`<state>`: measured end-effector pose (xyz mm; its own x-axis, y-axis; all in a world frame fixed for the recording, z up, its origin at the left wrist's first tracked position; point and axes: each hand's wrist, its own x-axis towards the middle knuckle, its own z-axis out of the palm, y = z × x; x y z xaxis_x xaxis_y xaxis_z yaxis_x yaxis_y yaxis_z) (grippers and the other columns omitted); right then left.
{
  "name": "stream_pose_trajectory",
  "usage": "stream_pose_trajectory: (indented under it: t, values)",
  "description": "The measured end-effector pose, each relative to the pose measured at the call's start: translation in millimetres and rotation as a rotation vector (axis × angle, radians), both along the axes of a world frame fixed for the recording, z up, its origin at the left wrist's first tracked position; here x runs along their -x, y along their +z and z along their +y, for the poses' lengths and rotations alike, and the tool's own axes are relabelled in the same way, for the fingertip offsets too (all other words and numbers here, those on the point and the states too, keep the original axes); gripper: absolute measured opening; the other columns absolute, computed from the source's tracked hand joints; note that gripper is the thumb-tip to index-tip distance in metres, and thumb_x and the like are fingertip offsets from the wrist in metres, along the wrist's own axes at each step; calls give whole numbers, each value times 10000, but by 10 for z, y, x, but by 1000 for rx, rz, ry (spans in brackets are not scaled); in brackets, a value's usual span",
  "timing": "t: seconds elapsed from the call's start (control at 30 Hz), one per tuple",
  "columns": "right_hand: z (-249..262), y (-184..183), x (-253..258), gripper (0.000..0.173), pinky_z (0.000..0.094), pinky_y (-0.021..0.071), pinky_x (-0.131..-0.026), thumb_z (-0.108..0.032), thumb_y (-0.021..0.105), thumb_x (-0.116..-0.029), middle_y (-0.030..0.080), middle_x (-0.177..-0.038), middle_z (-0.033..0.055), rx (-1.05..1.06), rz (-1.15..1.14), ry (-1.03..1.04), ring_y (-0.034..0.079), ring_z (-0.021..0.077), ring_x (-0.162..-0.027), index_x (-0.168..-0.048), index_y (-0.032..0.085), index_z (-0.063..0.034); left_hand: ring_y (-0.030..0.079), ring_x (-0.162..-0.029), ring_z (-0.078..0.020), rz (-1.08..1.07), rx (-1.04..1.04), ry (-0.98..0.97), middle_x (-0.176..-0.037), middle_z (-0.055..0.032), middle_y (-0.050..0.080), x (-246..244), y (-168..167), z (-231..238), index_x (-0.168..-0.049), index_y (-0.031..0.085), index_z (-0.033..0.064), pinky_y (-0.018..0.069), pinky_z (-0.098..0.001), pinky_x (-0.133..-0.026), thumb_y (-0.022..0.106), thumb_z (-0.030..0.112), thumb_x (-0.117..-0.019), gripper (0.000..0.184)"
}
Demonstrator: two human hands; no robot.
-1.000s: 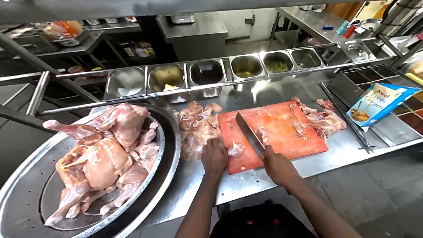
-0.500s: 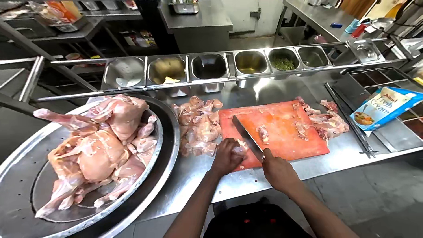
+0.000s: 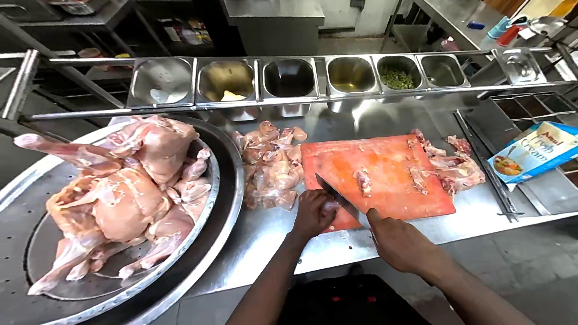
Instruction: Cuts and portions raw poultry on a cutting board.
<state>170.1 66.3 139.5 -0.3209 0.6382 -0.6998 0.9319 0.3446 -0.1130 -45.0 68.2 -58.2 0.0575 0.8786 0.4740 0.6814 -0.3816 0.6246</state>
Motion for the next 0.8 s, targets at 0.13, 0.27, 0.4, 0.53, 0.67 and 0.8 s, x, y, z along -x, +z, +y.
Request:
stream_pose_trajectory:
  t: [0.13,0.27,0.4,0.53,0.67,0.8]
  values:
    - [112,-297,229,282,539,567,-785,-204,502,-1039,655,-972,168,-34,87,-77,702,374,-938,-1286,450,-77,665,-1095,-194,-3,-19,26,-1108,-7,738,-17,0,-8,-1001,777,178,487,-505,-1016,658,476,-888,340]
    - [251,-593,508,270,518,581,-700,-230,533,-1033,655,-859,120,-162,203,-138,711,341,-820,-1265,454,-117,666,-1098,-195,-7,-31,31,-1116,-16,738,-3,-26,-14,-1019,766,169,489,-505,-1016,647,502,-910,370]
    - [237,-637,499,257,510,581,-694,-226,520,-1041,655,-847,116,-188,220,-131,716,335,-814,-1261,446,-117,664,-1091,-205,1,-39,18,-1114,-18,733,4,-8,2,-1009,765,175,503,-505,-993,649,508,-910,366]
    - [40,-368,175,309,540,575,-769,-186,520,-1026,654,-959,162,-37,88,-91,706,370,-916,-1307,433,-93,666,-1097,-198,12,-8,20,-1116,-6,735,6,23,-2,-1006,770,186,505,-506,-995,666,462,-895,315]
    - [-155,8,-125,382,587,563,-784,-149,521,-1016,657,-994,214,91,-26,-99,695,429,-957,-1372,413,-65,668,-1092,-189,-3,-19,38,-1108,-1,739,-25,13,-9,-992,770,191,506,-496,-993,668,445,-893,292]
    - [-72,-99,24,347,570,558,-819,-121,524,-1017,656,-1027,213,95,-4,-101,688,423,-997,-1342,430,-42,676,-1066,-198,2,-14,64,-1077,-11,745,-52,26,-8,-970,777,178,505,-502,-992,670,459,-878,315]
